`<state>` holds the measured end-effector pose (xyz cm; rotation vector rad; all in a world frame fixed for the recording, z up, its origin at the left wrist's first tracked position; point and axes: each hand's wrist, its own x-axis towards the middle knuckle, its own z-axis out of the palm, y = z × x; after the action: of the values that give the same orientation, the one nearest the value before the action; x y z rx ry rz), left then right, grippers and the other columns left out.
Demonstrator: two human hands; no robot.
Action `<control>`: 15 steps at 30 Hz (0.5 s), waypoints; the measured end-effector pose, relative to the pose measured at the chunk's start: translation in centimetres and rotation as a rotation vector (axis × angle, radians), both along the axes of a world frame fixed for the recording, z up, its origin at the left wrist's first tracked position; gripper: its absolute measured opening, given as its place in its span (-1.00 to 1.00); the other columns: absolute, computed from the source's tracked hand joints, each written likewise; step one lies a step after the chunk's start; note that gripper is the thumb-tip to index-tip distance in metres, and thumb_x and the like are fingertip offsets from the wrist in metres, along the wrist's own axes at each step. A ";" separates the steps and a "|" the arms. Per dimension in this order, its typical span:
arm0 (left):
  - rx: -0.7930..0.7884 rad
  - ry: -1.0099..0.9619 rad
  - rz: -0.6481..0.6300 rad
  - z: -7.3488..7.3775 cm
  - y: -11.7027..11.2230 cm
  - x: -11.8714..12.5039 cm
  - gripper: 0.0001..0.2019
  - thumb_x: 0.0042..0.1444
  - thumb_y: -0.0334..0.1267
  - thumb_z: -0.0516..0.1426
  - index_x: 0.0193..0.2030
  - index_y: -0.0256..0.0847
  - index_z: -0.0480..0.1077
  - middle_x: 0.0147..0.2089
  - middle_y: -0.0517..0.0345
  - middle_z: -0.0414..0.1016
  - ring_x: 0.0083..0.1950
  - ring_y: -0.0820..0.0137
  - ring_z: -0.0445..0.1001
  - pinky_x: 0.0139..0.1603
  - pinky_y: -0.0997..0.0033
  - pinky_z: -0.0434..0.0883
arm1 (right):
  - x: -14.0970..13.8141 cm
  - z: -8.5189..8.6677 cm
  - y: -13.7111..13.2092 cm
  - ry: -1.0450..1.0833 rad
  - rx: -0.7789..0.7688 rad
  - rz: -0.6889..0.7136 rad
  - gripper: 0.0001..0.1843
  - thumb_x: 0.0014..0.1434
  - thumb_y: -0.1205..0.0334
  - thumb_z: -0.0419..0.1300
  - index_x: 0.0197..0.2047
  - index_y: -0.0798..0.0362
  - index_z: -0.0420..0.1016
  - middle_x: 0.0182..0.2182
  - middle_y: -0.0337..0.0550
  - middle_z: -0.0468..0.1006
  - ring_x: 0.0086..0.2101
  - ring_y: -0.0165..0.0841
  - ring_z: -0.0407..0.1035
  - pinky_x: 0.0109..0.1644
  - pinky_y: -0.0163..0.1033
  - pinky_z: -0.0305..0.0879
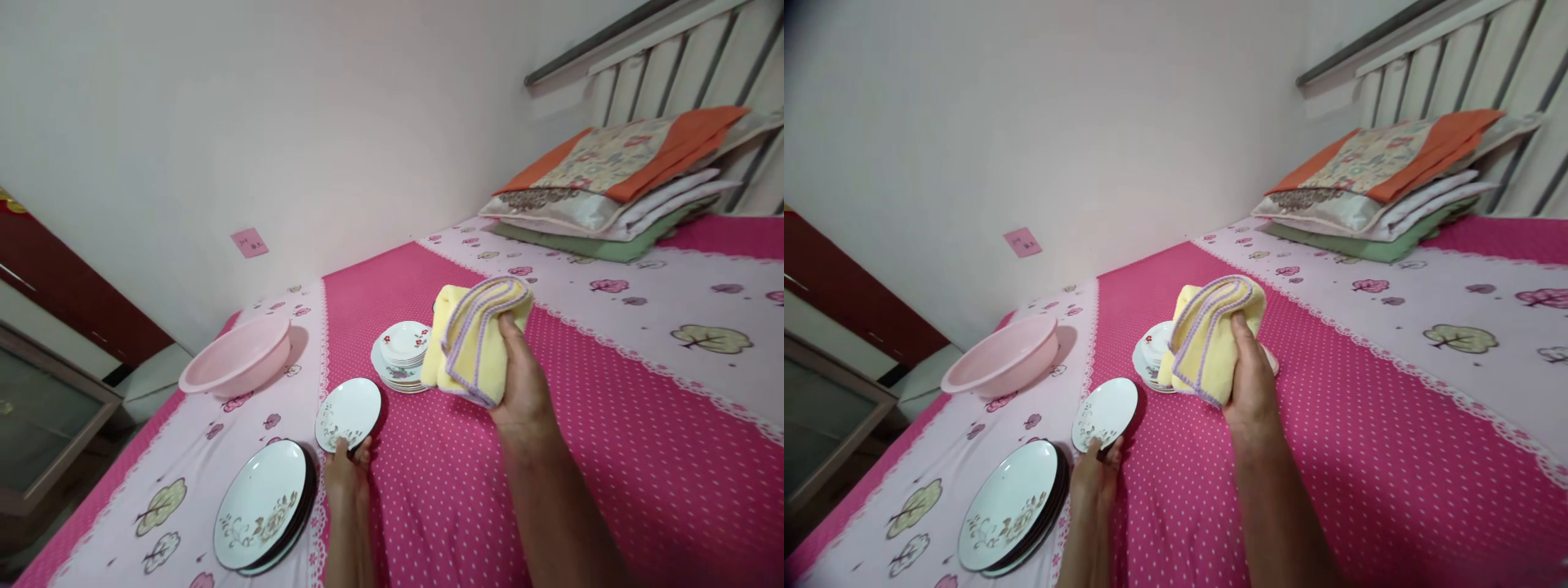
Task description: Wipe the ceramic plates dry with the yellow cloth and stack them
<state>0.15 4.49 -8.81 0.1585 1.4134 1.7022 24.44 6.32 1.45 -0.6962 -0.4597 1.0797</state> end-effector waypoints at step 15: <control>0.113 -0.003 -0.111 1.4 6.4 0.2 -0.64 0.36 -0.15 0.21 0.22 -0.23 0.42 0.11 -0.03 0.55 -0.05 0.26 0.61 -0.07 0.12 0.63 | 0.8 -0.5 0.7 -0.024 0.110 0.025 -0.28 0.23 -0.38 0.15 0.21 -0.02 0.47 0.02 -0.02 0.66 0.00 -0.02 0.57 -0.05 -0.01 0.60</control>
<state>0.39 10.93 -7.40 0.2919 1.2833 1.6893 25.27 7.07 0.90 -0.6084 -0.5452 1.0625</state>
